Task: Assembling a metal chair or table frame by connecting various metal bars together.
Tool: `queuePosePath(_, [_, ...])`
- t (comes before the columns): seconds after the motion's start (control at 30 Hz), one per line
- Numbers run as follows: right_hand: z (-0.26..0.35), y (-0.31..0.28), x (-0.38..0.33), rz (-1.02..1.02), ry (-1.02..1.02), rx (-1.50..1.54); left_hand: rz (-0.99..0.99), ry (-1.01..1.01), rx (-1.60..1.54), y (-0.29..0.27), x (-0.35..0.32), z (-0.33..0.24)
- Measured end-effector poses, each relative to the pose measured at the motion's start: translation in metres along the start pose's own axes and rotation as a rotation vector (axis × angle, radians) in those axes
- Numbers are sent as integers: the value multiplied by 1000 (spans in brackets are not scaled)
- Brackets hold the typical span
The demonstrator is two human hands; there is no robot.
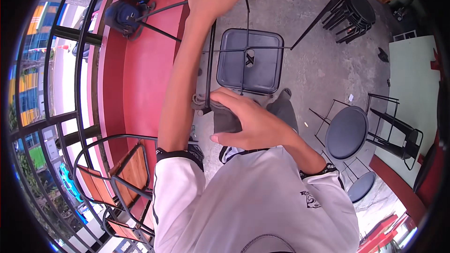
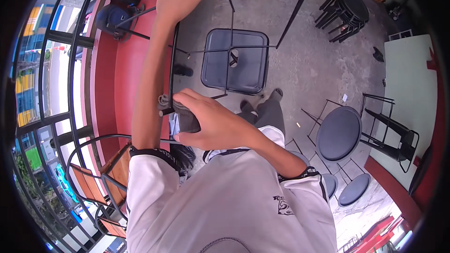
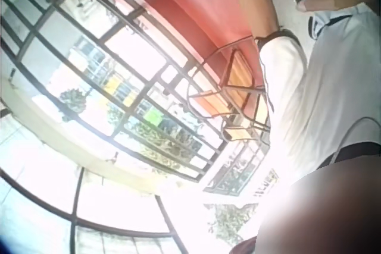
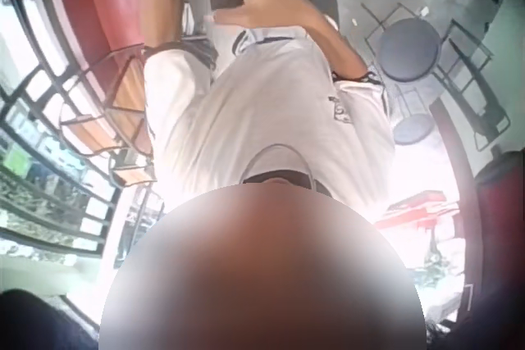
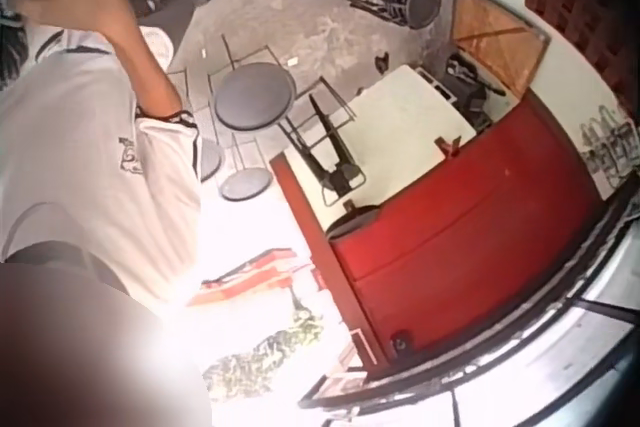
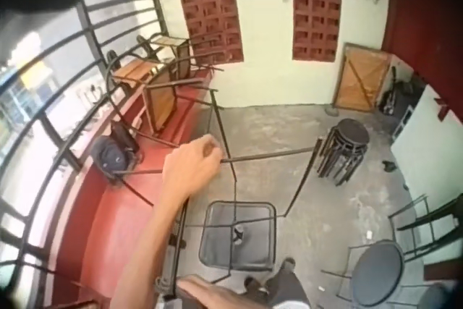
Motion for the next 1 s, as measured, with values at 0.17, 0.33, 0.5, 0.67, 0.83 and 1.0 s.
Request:
queuePosePath(0.17, [0,23,23,-86,145,78,60,-61,-22,-3,4,4])
queuePosePath(0.33, [-14,31,45,-198,118,-18,58,-79,3,2,11,17])
queuePosePath(0.5, [-24,34,45,-228,83,-94,102,-21,-49,2,15,21])
queuePosePath(0.67, [-28,46,40,-336,26,-17,176,-36,-104,-1,17,21])
queuePosePath(0.83, [-32,63,37,-486,45,-4,143,-60,-93,-1,17,19])
queuePosePath(1.0, [-56,72,34,-586,44,-26,183,-36,-103,0,21,21])
Point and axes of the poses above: each hand's wrist, its own x-axis towards the middle knuckle, its own y-axis out of the palm, z = x × y, the point moved 1 cm from there along x, towards the middle knuckle, and after that the axes turned 14 degrees about z, right-handed, at the moved point
